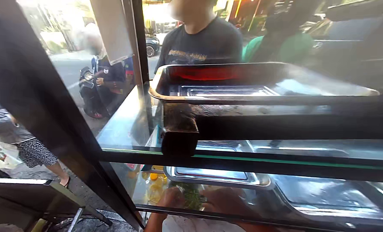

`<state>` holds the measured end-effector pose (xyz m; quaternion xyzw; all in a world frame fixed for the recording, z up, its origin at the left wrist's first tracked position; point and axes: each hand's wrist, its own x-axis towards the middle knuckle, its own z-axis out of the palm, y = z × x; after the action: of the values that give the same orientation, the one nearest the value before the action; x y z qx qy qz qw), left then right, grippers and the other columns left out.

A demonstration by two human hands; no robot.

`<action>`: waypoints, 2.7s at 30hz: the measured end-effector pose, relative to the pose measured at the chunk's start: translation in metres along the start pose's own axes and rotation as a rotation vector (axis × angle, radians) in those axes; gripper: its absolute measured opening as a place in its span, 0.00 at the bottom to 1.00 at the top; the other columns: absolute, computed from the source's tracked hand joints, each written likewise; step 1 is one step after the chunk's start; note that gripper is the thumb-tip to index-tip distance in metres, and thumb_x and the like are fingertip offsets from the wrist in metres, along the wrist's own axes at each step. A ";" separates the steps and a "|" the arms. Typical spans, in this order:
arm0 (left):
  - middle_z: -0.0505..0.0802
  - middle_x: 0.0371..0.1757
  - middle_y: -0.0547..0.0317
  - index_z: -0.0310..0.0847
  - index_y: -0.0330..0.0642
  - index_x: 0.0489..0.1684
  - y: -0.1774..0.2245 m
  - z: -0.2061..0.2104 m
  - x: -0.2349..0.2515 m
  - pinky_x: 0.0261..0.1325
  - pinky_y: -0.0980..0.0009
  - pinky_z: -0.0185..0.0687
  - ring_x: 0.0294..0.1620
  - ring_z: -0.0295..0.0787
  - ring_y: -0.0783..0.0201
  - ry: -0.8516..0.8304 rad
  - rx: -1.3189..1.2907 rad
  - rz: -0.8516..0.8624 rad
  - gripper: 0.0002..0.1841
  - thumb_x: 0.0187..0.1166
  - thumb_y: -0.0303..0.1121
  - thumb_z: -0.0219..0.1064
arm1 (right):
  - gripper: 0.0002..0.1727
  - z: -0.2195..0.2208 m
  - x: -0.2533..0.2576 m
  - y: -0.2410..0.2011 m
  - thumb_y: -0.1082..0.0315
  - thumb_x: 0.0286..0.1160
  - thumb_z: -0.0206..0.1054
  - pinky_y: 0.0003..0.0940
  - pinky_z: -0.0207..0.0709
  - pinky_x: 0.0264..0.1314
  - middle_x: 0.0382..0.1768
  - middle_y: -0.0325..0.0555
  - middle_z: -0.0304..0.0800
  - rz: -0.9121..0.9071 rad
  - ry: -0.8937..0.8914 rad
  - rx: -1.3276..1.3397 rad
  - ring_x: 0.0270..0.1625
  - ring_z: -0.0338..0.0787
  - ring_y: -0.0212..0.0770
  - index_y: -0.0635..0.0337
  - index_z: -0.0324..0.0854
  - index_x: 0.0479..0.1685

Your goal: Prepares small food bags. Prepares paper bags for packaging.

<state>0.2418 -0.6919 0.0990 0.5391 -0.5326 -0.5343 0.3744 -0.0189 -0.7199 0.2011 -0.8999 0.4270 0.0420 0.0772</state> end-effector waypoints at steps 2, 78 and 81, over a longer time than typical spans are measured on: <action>0.92 0.35 0.57 0.86 0.36 0.44 -0.001 0.006 0.002 0.44 0.67 0.87 0.36 0.89 0.66 0.053 -0.313 -0.119 0.14 0.88 0.34 0.55 | 0.28 -0.004 -0.005 0.004 0.33 0.79 0.58 0.71 0.83 0.53 0.45 0.54 0.95 0.023 0.011 0.004 0.51 0.94 0.62 0.39 0.86 0.66; 0.92 0.40 0.53 0.82 0.43 0.62 -0.025 0.026 -0.017 0.35 0.67 0.84 0.32 0.87 0.63 0.138 -0.789 -0.215 0.18 0.88 0.47 0.61 | 0.29 -0.015 -0.013 0.013 0.28 0.78 0.51 0.66 0.83 0.51 0.42 0.45 0.96 0.022 -0.111 -0.072 0.48 0.95 0.55 0.25 0.83 0.68; 0.93 0.42 0.51 0.80 0.39 0.62 -0.027 0.020 -0.019 0.40 0.65 0.87 0.36 0.89 0.61 0.201 -0.798 -0.202 0.16 0.88 0.41 0.61 | 0.33 -0.016 -0.019 0.031 0.25 0.78 0.50 0.66 0.84 0.54 0.46 0.46 0.97 0.043 -0.063 0.000 0.51 0.95 0.55 0.26 0.82 0.73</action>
<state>0.2291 -0.6659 0.0733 0.4508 -0.1893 -0.6773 0.5497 -0.0546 -0.7271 0.2162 -0.8888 0.4435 0.0721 0.0899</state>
